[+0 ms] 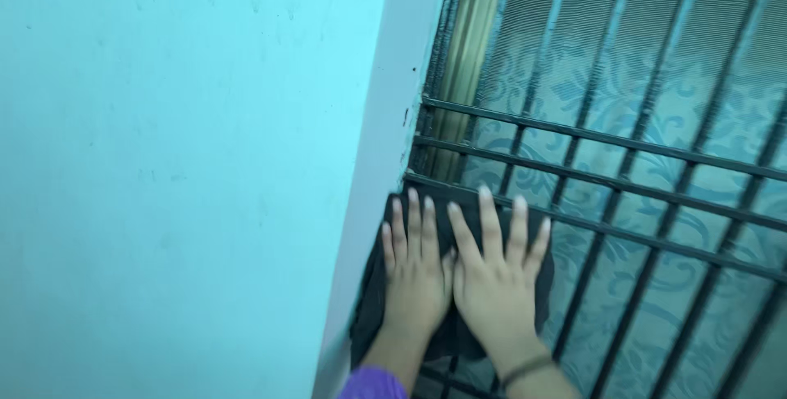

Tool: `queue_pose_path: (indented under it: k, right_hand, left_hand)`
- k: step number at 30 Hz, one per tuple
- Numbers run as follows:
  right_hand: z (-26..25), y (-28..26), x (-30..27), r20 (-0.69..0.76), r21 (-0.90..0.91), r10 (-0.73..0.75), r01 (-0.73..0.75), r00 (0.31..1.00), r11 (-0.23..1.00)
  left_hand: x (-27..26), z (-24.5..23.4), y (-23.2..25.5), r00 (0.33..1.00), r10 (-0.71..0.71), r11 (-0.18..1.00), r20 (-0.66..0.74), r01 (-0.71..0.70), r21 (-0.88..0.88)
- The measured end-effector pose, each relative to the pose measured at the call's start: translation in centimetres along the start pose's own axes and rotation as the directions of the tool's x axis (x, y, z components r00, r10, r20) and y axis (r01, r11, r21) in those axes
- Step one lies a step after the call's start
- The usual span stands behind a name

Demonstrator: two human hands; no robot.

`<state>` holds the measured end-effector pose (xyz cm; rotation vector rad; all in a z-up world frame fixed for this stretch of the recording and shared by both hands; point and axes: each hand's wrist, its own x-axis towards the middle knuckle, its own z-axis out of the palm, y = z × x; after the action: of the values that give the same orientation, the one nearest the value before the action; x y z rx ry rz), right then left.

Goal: The person wipes a metal window grille and the adjacent wall using a dark cloth. They repeatedly rub the bars and the wall surface, occasionally adjusting the cloth, in a continuous cleaning motion.

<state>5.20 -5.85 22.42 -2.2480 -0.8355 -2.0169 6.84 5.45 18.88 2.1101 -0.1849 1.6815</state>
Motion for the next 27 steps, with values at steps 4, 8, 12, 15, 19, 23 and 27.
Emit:
queue_pose_path:
  k: [4, 8, 12, 15, 19, 23, 27]
  right_hand:
    - [2.2, -0.9, -5.0, 0.102, 0.003, 0.063, -0.064, 0.993, 0.998]
    - [3.6, -3.8, -12.0, 0.175, 0.024, 0.111, -0.117, 0.978, 0.993]
    - [4.0, -5.8, -16.1, 0.402, 0.032, 0.228, -0.263, 0.887, 0.964]
    - [2.2, -6.4, -17.6, 0.635, -0.022, 0.209, -0.254, 0.743, 0.967]
    - [-0.7, -6.8, -16.4, 0.831, 0.015, 0.199, -0.378, 0.519, 0.926]
    - [-1.9, -6.4, -13.1, 0.946, 0.137, 0.132, -0.735, 0.296, 0.664]
    - [-3.8, -7.8, -10.5, 0.804, 0.578, -0.097, -0.733, 0.587, 0.360]
  left_hand:
    - [-5.3, 3.1, -2.4, 0.994, -0.054, 0.996, 0.097, 0.060, -0.060]
    - [-12.1, 3.3, -4.6, 0.968, -0.072, 0.989, 0.239, 0.100, -0.106]
    - [-15.9, 1.6, -5.3, 0.895, -0.129, 0.975, 0.427, 0.194, -0.111]
    - [-17.3, -0.9, -4.4, 0.857, -0.155, 0.977, 0.491, 0.206, -0.050]
    - [-17.0, -4.7, -3.4, 0.633, -0.307, 0.935, 0.710, 0.340, 0.101]
    - [-16.1, -9.5, -4.4, 0.609, -0.270, 0.935, 0.745, 0.351, 0.052]
    - [-15.9, -14.2, -6.9, 0.764, -0.127, 0.976, 0.632, 0.209, -0.056]
